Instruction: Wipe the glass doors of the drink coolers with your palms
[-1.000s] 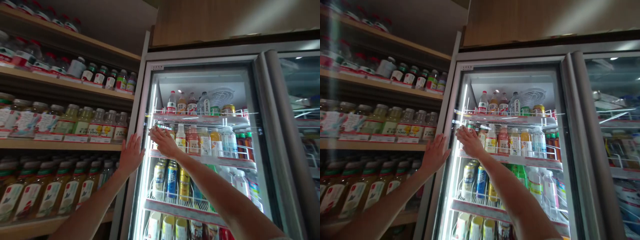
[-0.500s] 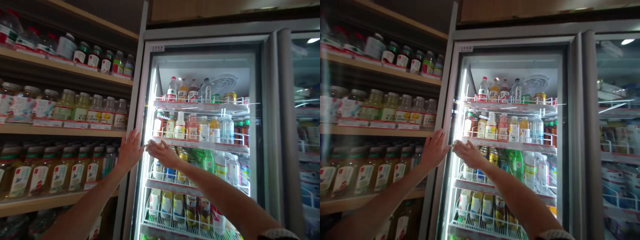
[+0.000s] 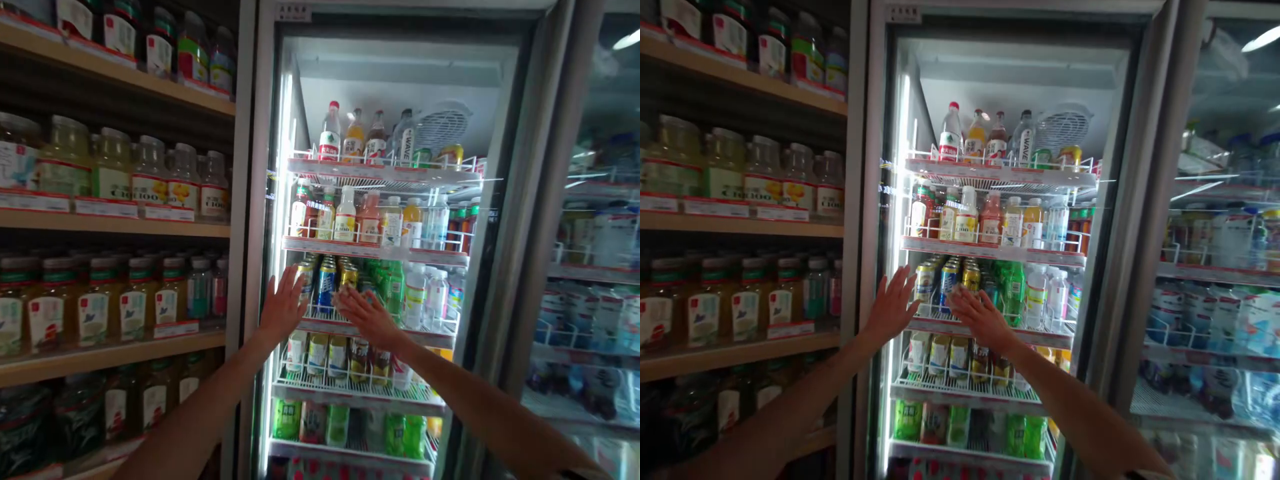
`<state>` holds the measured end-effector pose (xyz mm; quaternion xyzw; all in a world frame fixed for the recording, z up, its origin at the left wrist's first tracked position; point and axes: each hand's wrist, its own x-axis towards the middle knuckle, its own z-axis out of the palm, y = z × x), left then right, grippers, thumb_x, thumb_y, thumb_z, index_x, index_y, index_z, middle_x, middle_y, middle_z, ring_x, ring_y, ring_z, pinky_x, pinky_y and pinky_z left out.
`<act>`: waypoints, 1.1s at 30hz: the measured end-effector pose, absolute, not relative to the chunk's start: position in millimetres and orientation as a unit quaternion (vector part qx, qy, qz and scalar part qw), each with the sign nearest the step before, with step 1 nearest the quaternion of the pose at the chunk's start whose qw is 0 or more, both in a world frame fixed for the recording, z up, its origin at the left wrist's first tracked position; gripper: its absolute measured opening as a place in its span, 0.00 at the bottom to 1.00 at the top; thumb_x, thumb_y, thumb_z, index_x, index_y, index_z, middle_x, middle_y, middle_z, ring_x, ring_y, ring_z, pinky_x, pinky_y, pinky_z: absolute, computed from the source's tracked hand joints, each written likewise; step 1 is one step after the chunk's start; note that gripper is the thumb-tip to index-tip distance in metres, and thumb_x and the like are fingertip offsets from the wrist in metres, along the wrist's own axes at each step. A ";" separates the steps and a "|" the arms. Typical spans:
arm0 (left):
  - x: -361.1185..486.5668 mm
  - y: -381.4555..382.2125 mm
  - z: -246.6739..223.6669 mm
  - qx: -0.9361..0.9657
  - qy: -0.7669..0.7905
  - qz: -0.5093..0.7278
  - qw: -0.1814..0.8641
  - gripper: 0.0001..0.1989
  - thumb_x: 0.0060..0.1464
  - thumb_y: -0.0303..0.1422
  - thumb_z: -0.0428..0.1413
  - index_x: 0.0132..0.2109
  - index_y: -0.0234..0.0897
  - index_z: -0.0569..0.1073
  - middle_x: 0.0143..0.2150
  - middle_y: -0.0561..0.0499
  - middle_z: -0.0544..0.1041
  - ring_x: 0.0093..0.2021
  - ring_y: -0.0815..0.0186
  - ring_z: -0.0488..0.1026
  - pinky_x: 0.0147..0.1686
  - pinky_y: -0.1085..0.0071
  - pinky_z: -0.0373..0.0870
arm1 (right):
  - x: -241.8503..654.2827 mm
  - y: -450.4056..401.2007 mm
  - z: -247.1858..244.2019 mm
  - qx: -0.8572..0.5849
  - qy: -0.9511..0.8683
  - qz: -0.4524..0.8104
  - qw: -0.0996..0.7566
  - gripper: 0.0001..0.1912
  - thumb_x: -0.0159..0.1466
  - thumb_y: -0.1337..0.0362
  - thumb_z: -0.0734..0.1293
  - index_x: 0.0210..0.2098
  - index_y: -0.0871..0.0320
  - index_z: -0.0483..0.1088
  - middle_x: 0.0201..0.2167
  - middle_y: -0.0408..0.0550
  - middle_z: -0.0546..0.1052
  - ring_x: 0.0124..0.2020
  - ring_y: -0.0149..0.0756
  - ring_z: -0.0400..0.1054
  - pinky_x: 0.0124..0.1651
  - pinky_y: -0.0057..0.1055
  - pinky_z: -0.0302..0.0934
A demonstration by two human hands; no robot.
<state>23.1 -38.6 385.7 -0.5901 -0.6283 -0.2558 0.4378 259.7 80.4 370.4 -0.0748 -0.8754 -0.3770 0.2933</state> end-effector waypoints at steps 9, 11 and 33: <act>64.1 -19.2 351.1 -0.634 -0.575 -0.251 0.452 0.25 0.59 0.37 0.45 0.62 0.32 0.59 0.67 0.39 0.55 0.68 0.56 0.48 0.64 0.52 0.46 | 306.8 95.6 364.5 -0.237 -0.818 -0.354 0.387 0.30 0.62 0.73 0.58 0.63 0.51 0.55 0.67 0.47 0.53 0.69 0.41 0.34 0.66 0.52 0.36; 73.9 -14.6 336.9 -0.645 -0.556 -0.247 0.462 0.26 0.59 0.38 0.46 0.62 0.32 0.59 0.66 0.40 0.56 0.67 0.55 0.49 0.64 0.52 0.46 | 317.1 94.2 336.1 -0.214 -0.825 -0.367 0.374 0.29 0.62 0.72 0.59 0.62 0.52 0.56 0.66 0.48 0.55 0.69 0.41 0.34 0.66 0.51 0.37; 105.3 9.4 323.1 -0.677 -0.501 -0.286 0.458 0.31 0.57 0.38 0.50 0.65 0.36 0.51 0.67 0.41 0.53 0.69 0.58 0.40 0.66 0.54 0.39 | 422.1 141.0 306.0 -0.357 -0.656 -0.314 0.586 0.32 0.66 0.71 0.53 0.68 0.51 0.40 0.70 0.50 0.40 0.69 0.47 0.36 0.64 0.54 0.48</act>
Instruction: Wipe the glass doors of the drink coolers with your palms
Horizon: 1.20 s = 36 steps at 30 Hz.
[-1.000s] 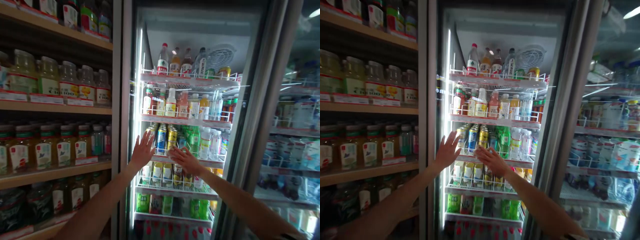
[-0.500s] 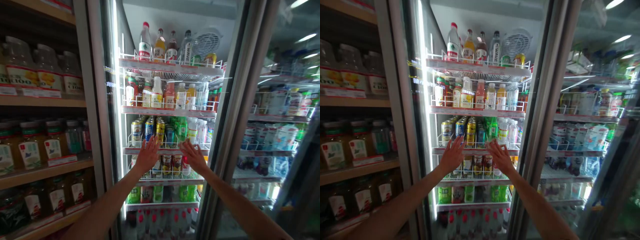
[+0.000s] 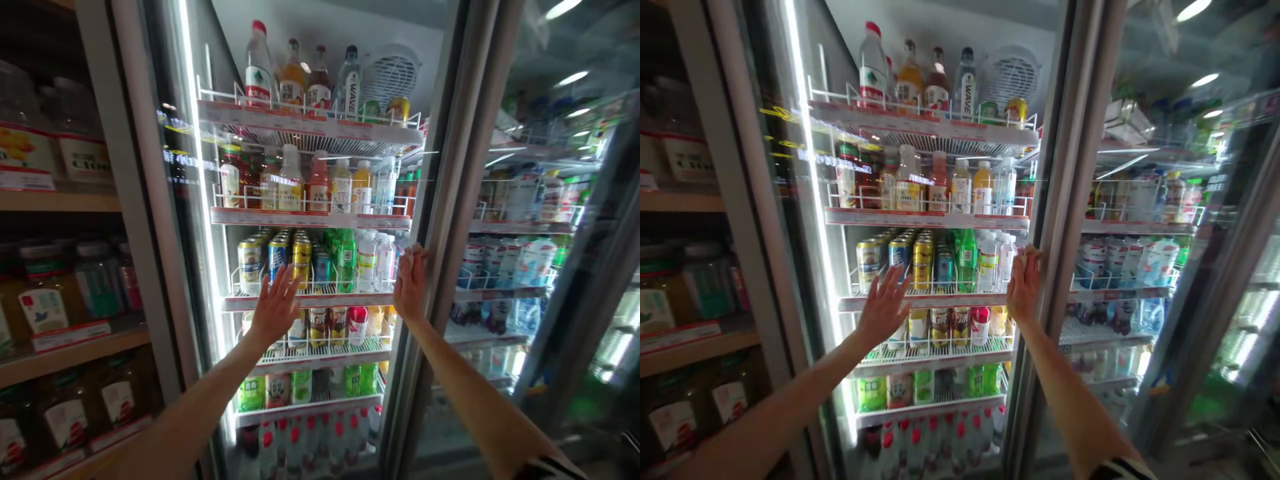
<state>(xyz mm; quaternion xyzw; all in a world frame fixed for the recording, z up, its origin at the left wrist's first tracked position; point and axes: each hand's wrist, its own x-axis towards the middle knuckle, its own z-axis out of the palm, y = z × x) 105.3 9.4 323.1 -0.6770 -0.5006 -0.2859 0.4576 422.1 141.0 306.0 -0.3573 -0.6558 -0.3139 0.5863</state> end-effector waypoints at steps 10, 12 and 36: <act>71.7 -4.2 321.2 -0.643 -0.532 -0.297 0.464 0.33 0.58 0.37 0.49 0.67 0.37 0.48 0.67 0.39 0.53 0.69 0.57 0.42 0.65 0.53 0.42 | 421.0 122.2 238.1 -0.382 -0.682 -0.300 0.547 0.32 0.66 0.71 0.54 0.68 0.50 0.40 0.69 0.52 0.40 0.68 0.51 0.38 0.61 0.56 0.51; 65.9 -4.0 322.5 -0.633 -0.540 -0.300 0.467 0.33 0.58 0.37 0.49 0.67 0.37 0.47 0.68 0.39 0.51 0.69 0.56 0.41 0.65 0.52 0.43 | 409.9 125.6 272.8 -0.377 -0.673 -0.304 0.559 0.32 0.66 0.70 0.54 0.67 0.50 0.41 0.69 0.51 0.41 0.68 0.50 0.38 0.62 0.57 0.49; 5.9 -44.7 308.3 -0.603 -0.636 -0.245 0.415 0.30 0.57 0.33 0.47 0.66 0.36 0.52 0.68 0.41 0.51 0.68 0.54 0.46 0.64 0.48 0.46 | 239.6 68.1 303.0 -0.130 -0.869 -0.331 0.345 0.31 0.61 0.75 0.59 0.63 0.54 0.54 0.67 0.45 0.52 0.70 0.40 0.32 0.66 0.47 0.40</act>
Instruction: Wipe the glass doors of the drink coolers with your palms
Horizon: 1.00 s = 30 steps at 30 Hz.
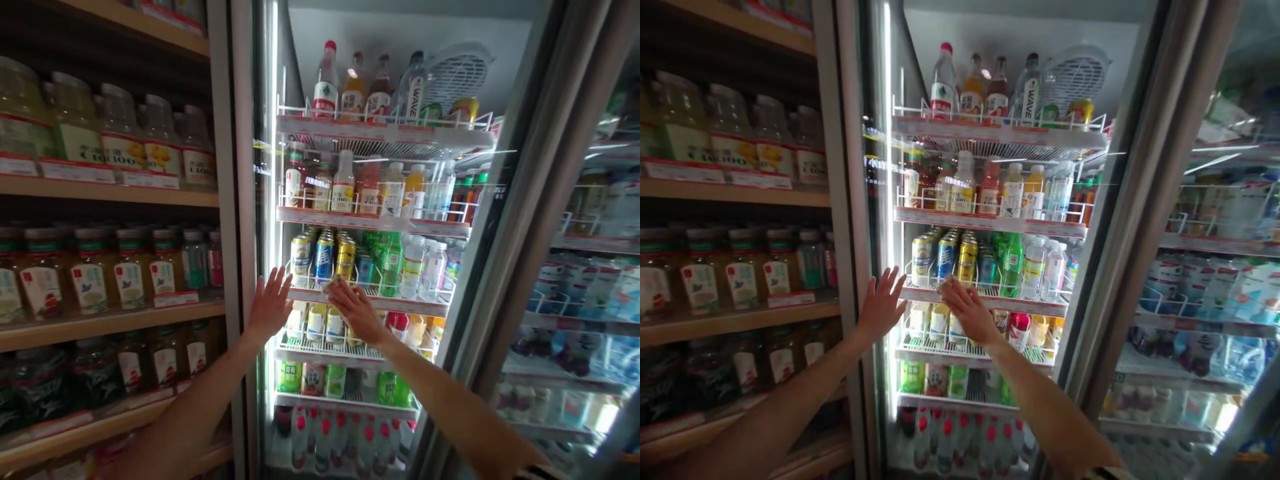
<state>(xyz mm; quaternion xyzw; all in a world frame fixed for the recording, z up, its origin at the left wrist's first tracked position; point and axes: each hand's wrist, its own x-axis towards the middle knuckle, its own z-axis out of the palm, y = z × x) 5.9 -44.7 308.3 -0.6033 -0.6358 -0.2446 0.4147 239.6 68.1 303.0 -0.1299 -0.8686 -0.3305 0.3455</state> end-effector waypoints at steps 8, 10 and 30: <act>-5.0 -55.1 320.5 -0.593 -0.643 -0.229 0.427 0.27 0.58 0.34 0.46 0.64 0.34 0.56 0.67 0.39 0.52 0.68 0.54 0.46 0.63 0.48 0.47 | 199.8 59.1 312.4 -0.128 -0.862 -0.320 0.371 0.30 0.62 0.74 0.60 0.63 0.57 0.56 0.68 0.48 0.50 0.70 0.43 0.30 0.66 0.48 0.40; -9.9 -57.7 320.0 -0.594 -0.641 -0.220 0.433 0.27 0.58 0.34 0.46 0.64 0.34 0.56 0.68 0.39 0.51 0.68 0.54 0.47 0.63 0.48 0.48 | 197.2 54.0 295.0 -0.076 -0.879 -0.333 0.332 0.29 0.61 0.75 0.59 0.62 0.57 0.56 0.68 0.47 0.51 0.69 0.41 0.32 0.65 0.46 0.42; -34.6 -64.9 330.0 -0.588 -0.644 -0.217 0.438 0.28 0.58 0.34 0.46 0.64 0.34 0.55 0.67 0.39 0.52 0.68 0.55 0.46 0.63 0.49 0.47 | 180.1 57.6 350.7 -0.166 -0.838 -0.318 0.411 0.28 0.62 0.72 0.60 0.62 0.58 0.56 0.67 0.51 0.51 0.70 0.44 0.29 0.66 0.52 0.37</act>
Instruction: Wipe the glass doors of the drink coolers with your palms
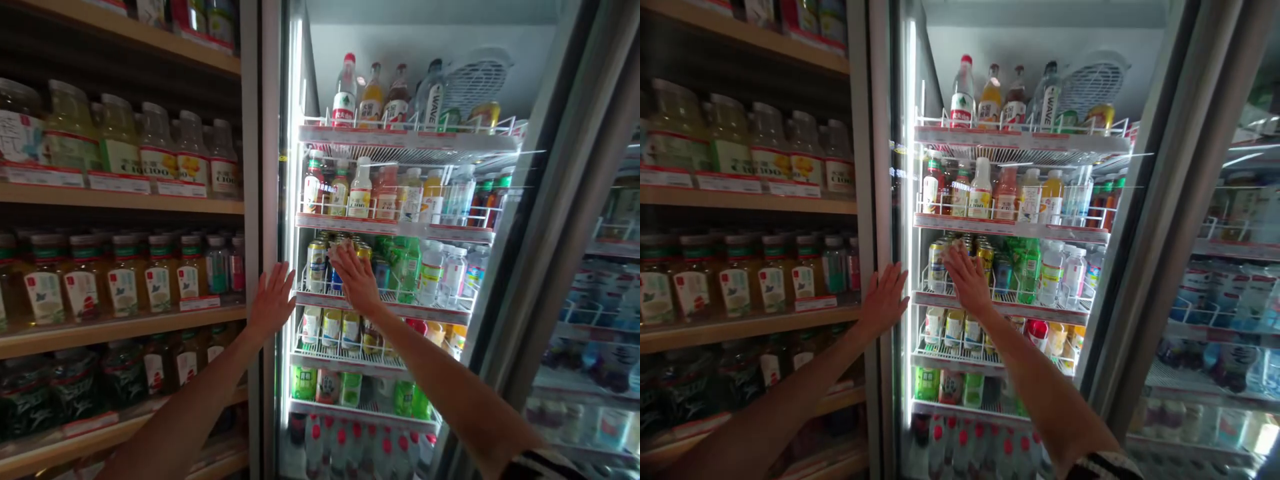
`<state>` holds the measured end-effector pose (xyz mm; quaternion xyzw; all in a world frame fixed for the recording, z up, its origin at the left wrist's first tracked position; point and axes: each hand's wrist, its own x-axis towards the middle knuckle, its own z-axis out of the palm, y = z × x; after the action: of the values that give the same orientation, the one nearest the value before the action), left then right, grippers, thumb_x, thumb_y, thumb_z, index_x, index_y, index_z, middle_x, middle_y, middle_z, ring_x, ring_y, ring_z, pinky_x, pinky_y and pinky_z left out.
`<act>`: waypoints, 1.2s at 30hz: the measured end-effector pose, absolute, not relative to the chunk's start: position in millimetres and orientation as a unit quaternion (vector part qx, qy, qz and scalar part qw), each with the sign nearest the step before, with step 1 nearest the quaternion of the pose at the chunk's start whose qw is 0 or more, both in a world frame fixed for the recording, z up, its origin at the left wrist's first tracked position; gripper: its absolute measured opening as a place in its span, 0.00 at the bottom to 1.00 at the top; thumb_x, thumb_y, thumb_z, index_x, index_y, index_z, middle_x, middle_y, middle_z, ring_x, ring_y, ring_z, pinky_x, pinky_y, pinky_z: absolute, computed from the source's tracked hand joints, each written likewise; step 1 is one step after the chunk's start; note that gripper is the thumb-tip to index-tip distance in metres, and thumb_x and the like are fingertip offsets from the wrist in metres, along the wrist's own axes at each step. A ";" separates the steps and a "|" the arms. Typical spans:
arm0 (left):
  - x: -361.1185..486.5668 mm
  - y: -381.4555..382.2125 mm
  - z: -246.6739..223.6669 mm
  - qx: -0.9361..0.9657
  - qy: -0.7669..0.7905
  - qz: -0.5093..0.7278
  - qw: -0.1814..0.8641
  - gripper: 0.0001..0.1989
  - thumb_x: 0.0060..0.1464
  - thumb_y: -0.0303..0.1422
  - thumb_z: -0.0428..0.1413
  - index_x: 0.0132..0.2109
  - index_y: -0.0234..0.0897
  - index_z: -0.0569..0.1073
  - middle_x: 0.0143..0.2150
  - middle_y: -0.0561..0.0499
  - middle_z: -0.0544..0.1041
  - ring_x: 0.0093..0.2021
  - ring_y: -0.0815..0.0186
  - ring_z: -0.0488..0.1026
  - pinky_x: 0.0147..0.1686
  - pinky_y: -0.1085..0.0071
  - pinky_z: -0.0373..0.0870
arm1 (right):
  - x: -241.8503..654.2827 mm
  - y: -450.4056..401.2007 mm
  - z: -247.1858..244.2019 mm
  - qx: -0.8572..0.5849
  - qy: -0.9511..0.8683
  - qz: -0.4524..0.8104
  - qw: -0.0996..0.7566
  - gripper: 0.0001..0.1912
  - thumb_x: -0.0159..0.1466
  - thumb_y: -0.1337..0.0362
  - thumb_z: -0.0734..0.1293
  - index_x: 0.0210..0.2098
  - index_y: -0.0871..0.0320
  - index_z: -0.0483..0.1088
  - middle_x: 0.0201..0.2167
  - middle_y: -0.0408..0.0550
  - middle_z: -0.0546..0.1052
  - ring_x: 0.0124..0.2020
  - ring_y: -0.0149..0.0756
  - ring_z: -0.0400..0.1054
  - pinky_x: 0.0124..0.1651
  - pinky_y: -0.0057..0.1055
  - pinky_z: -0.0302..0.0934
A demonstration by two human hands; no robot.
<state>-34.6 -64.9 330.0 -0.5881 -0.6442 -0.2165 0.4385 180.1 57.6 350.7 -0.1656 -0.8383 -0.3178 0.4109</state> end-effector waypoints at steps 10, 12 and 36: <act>-4.8 -34.5 356.2 -0.617 -0.592 -0.240 0.460 0.30 0.58 0.35 0.46 0.66 0.35 0.50 0.68 0.41 0.51 0.68 0.56 0.44 0.65 0.51 0.43 | 233.2 74.6 366.0 -0.212 -0.811 -0.335 0.430 0.30 0.61 0.73 0.59 0.63 0.55 0.55 0.67 0.50 0.52 0.69 0.43 0.33 0.66 0.51 0.37; 5.9 -26.8 362.5 -0.624 -0.575 -0.249 0.467 0.31 0.59 0.34 0.45 0.67 0.35 0.48 0.68 0.40 0.50 0.69 0.57 0.43 0.65 0.51 0.42 | 243.8 77.8 367.2 -0.233 -0.803 -0.331 0.438 0.30 0.61 0.72 0.59 0.63 0.56 0.55 0.67 0.51 0.52 0.69 0.44 0.33 0.66 0.51 0.38; 62.4 22.7 402.0 -0.602 -0.510 -0.332 0.517 0.30 0.59 0.36 0.46 0.66 0.34 0.49 0.67 0.39 0.52 0.69 0.56 0.42 0.65 0.51 0.42 | 364.5 130.6 382.8 -0.322 -0.618 -0.332 0.635 0.34 0.63 0.73 0.55 0.67 0.51 0.44 0.69 0.50 0.42 0.69 0.48 0.38 0.62 0.51 0.49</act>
<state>62.4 22.7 402.0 -0.6023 -0.5097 -0.3315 0.5173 364.5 130.6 382.8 -0.3221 -0.6184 -0.3325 0.6350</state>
